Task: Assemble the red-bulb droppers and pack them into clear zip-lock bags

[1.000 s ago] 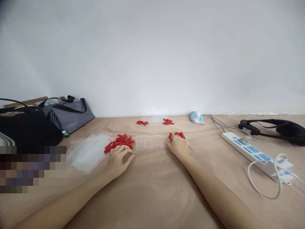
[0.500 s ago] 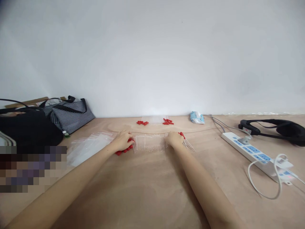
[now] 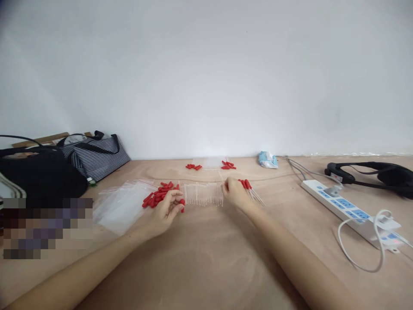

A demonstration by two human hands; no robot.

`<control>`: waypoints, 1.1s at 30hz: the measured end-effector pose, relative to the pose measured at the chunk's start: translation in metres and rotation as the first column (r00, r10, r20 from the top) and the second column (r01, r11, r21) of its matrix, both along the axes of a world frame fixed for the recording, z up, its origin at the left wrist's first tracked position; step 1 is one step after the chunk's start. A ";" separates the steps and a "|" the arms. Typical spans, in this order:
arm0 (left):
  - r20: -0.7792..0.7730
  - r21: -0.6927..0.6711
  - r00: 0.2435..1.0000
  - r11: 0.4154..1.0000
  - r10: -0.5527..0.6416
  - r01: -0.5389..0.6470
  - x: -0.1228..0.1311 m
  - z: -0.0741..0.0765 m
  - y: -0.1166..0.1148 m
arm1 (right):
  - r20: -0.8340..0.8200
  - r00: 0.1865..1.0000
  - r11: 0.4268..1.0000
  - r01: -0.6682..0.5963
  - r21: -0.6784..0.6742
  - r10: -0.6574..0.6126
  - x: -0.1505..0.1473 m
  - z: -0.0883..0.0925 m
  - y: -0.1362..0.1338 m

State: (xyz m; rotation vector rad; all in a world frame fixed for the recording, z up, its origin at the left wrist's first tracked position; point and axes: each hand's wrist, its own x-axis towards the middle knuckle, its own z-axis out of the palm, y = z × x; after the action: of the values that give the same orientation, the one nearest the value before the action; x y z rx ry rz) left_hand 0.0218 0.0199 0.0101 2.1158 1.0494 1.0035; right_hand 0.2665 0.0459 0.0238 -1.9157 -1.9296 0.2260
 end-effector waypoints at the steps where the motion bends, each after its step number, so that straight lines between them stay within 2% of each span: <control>1: 0.042 -0.035 0.999 0.999 -0.034 0.035 0.000 -0.006 -0.006 | -0.040 0.993 0.992 -0.113 0.064 0.115 -0.002 -0.006 -0.009; 2: 0.074 -0.069 0.995 0.995 -0.065 0.070 0.001 -0.011 -0.011 | -0.078 0.965 0.961 -0.238 0.142 0.251 -0.004 -0.012 -0.018; 4: 0.126 -0.134 0.987 0.984 -0.100 0.117 0.001 -0.019 -0.016 | -0.087 0.904 0.876 -0.378 0.299 0.419 -0.009 -0.026 -0.035; 6: 0.167 -0.207 0.982 0.971 -0.086 0.121 0.001 -0.024 -0.017 | -0.053 0.870 0.815 -0.435 0.384 0.489 -0.013 -0.037 -0.048; 8: 0.185 -0.273 0.981 0.957 -0.050 0.100 0.001 -0.025 -0.016 | -0.029 0.847 0.783 -0.476 0.401 0.530 -0.017 -0.043 -0.056; 12: 0.171 -0.302 0.985 0.951 -0.010 0.062 0.001 -0.026 -0.015 | -0.057 0.824 0.773 -0.503 0.386 0.564 -0.024 -0.045 -0.061; 19: 0.229 -0.293 0.972 0.948 -0.054 0.121 0.000 -0.029 -0.015 | -0.112 0.822 0.784 -0.479 0.394 0.558 -0.029 -0.045 -0.059; 25: 0.155 -0.229 0.983 0.964 -0.101 0.135 -0.001 -0.030 -0.013 | -0.080 0.804 0.772 -0.530 0.351 0.589 -0.031 -0.044 -0.061; 33: 0.033 -0.116 0.998 0.991 -0.061 0.065 0.001 -0.026 -0.016 | -0.077 0.789 0.763 -0.557 0.327 0.609 -0.036 -0.041 -0.065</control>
State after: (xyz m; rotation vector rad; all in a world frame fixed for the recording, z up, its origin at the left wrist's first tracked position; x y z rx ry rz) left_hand 0.0230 0.0039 -0.0162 2.0206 0.9966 0.9174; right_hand 0.2305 -0.0189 -0.0173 -1.0193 -2.2378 0.2647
